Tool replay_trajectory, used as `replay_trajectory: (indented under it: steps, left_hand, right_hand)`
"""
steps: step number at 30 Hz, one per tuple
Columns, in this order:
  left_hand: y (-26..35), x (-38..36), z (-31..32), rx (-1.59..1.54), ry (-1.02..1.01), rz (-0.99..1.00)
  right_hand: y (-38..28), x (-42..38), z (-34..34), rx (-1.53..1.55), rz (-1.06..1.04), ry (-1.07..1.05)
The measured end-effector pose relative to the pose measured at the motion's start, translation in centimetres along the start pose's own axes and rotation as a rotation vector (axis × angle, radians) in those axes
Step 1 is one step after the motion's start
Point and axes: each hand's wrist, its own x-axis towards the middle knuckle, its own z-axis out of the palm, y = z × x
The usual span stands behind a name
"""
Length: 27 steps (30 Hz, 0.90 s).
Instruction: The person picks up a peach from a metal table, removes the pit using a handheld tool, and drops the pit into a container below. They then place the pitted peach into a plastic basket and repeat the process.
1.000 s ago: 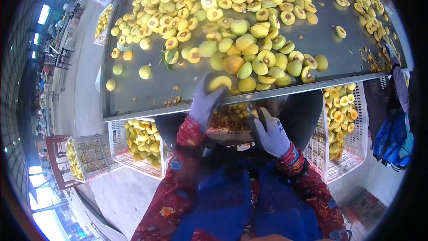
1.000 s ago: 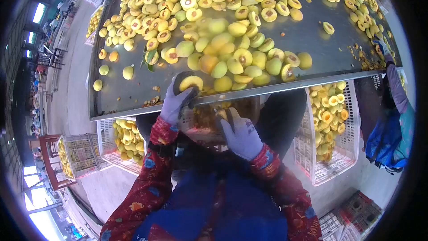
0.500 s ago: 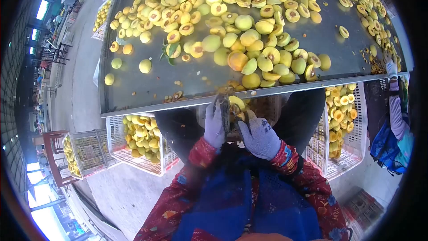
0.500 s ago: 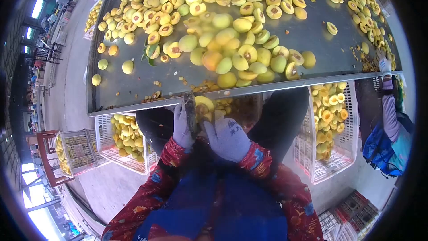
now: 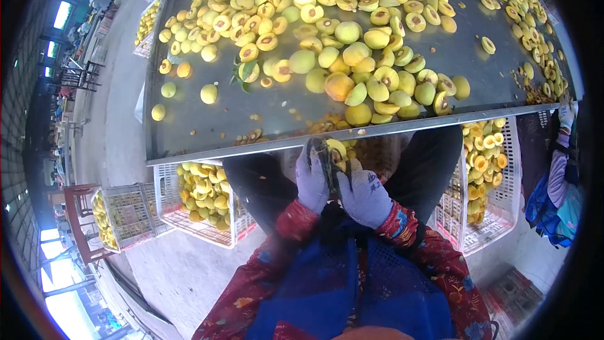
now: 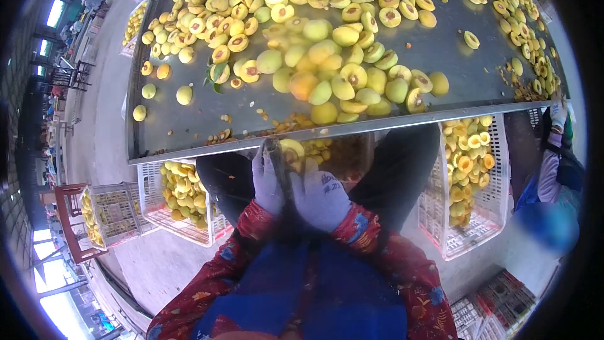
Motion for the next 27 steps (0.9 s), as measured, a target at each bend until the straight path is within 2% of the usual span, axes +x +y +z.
replay_trajectory:
  steps: [2,3,4,6,8,9,11,12,13,14,16,17,18,19,20,21,22,24,26,27]
  left_hand:
    - [2.9,-1.0,1.2,0.126,0.036,0.051]
    - [0.6,-0.5,0.6,0.333,0.091,0.210]
    - [0.9,-0.9,0.8,0.345,0.073,0.132]
    - [0.7,-1.2,1.0,0.462,0.099,0.213]
    - [1.5,-0.6,1.1,0.440,0.014,0.108]
    - [1.5,-0.3,1.0,0.490,-0.028,0.079]
    - [0.0,0.4,0.3,0.371,-0.114,-0.035]
    - [-0.6,0.9,-0.1,0.314,-0.164,-0.090]
    - [-0.8,1.1,-0.5,0.310,-0.196,0.105]
    - [-1.1,0.9,-1.0,0.303,-0.229,0.293]
    - [-1.0,1.5,-1.5,-0.087,-0.308,-0.041]
    - [-0.8,1.8,-1.8,-0.269,-0.298,-0.210]
    - [-1.6,2.3,-2.3,-0.482,-0.308,-0.268]
    - [-2.1,2.3,-2.7,-0.697,-0.313,-0.335]
    - [2.7,0.9,-2.3,-0.643,-0.304,-0.317]
    - [2.1,1.0,-2.7,-0.773,-0.247,-0.349]
    - [1.4,1.0,-3.6,-0.708,-0.203,-0.345]
    - [0.8,0.3,-3.8,-0.273,-0.365,0.074]
    - [2.4,0.5,-3.4,0.609,-0.348,0.423]
    - [3.0,0.4,-2.8,0.274,-0.384,0.236]
  right_hand:
    - [0.2,-0.1,0.1,-0.069,-0.024,-0.050]
    - [0.4,-0.3,0.7,0.066,0.021,0.048]
    - [0.9,-0.9,1.8,0.200,0.057,0.143]
    - [1.4,-0.1,1.9,0.547,0.231,0.138]
    - [1.5,0.6,0.0,0.949,0.524,-0.089]
    - [2.1,0.6,0.5,0.948,0.509,-0.145]
    - [3.6,0.1,2.4,0.942,0.492,-0.256]
    - [3.5,-0.4,2.8,0.806,0.352,-0.096]
    - [3.4,-0.8,3.2,0.639,0.235,0.073]
    - [3.3,-0.7,3.1,0.666,0.263,0.031]
    - [3.3,-1.0,3.2,0.467,0.165,0.067]
    - [3.5,-1.3,3.6,0.241,0.037,0.143]
    - [3.6,-1.5,3.9,0.017,-0.086,0.211]
    - [3.4,-1.6,3.5,-0.021,-0.101,0.230]
    - [3.1,-1.5,2.6,-0.056,-0.108,0.239]
    - [2.7,-1.5,2.0,-0.086,-0.106,0.235]
    - [2.5,-1.6,1.5,-0.093,-0.121,0.232]
    - [2.0,-1.3,0.5,-0.066,-0.131,0.229]
    - [1.0,-1.7,0.0,0.032,-0.079,0.170]
    - [0.7,-1.6,0.0,0.090,-0.031,0.123]
